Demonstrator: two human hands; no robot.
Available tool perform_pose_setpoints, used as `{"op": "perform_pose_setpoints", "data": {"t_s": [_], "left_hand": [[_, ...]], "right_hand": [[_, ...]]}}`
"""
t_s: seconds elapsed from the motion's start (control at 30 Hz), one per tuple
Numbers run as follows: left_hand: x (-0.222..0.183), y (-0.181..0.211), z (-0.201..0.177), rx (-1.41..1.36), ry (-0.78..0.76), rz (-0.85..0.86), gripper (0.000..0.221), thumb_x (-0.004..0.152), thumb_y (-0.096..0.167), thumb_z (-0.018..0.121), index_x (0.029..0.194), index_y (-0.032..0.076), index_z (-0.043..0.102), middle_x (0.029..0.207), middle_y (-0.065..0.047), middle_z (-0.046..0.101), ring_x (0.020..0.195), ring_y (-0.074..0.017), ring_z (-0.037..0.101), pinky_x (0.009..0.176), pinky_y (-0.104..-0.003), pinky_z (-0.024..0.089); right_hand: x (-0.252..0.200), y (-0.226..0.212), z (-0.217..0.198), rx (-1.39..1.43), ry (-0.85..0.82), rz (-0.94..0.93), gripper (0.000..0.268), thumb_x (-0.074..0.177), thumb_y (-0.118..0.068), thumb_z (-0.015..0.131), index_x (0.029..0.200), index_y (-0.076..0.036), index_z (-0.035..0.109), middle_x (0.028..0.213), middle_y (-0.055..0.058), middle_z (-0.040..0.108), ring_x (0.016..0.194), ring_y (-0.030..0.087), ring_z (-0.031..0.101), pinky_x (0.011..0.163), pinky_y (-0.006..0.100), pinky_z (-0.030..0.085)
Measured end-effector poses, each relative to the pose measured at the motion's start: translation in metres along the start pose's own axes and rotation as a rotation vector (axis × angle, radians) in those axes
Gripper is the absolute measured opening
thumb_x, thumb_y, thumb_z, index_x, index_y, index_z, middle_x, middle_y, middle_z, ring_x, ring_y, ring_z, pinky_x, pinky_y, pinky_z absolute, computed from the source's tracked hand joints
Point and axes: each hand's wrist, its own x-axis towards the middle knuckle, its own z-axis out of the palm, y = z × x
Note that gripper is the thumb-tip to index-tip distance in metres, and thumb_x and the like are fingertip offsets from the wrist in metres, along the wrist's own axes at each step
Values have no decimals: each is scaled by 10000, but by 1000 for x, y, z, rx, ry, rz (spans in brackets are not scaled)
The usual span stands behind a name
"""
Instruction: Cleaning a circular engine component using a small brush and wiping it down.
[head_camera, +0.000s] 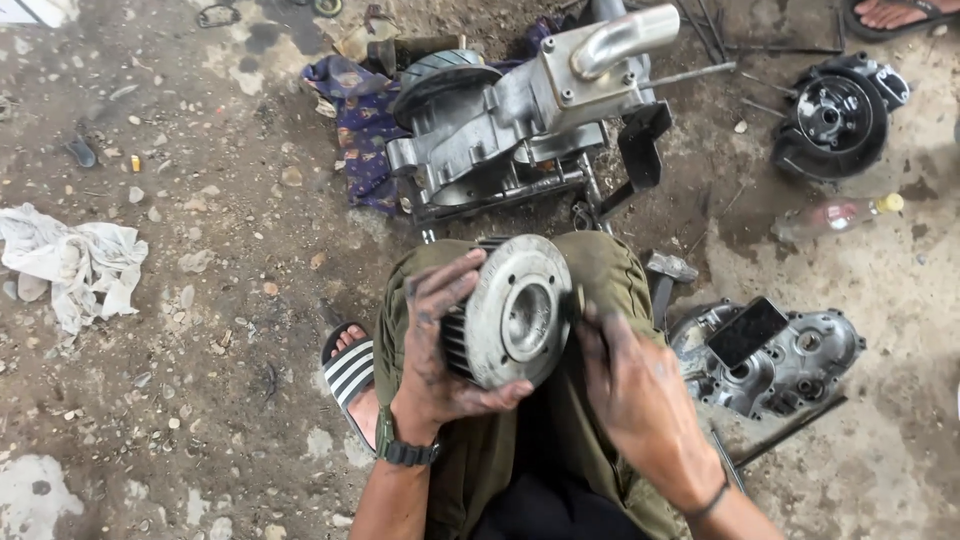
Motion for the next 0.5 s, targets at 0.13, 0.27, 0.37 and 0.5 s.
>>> {"op": "perform_pose_setpoints", "data": {"t_s": [0.13,0.27,0.37,0.5], "left_hand": [[16,2,-1,-93,67,-34,844,763,516,798,1394,66,462,1438,-198,547,1308,-371,543,1119,-503,458],[17,10,-6,-83,49,-73,775,796,469,724,1437,137,443,1490,-128,511,1412,-350,476,1249,-545,436],[15,6,-2,-265,36,-132,755,760,351,738,1409,105,440,1474,-199,503,1401,-360,538,1232,-519,471],[14,0,-1,-208,38,-97,737,829,380,706,1443,98,412,1488,-204,489,1375,-366,554,1223,-526,495]], "right_hand": [[25,-30,-28,6,122,-56,183,1022,-208,486,1087,-58,567,818,193,709,629,352,642,523,467,522],[15,-24,-19,-34,72,-75,201,1042,-184,498,1120,-18,580,702,109,703,339,183,551,301,317,457],[-1,-10,-14,-62,118,-73,179,995,-190,560,1056,-26,598,748,128,676,422,232,612,370,385,509],[27,-19,-28,-22,134,-172,250,1005,-134,548,1218,-8,586,654,81,679,336,142,465,270,274,403]]}}
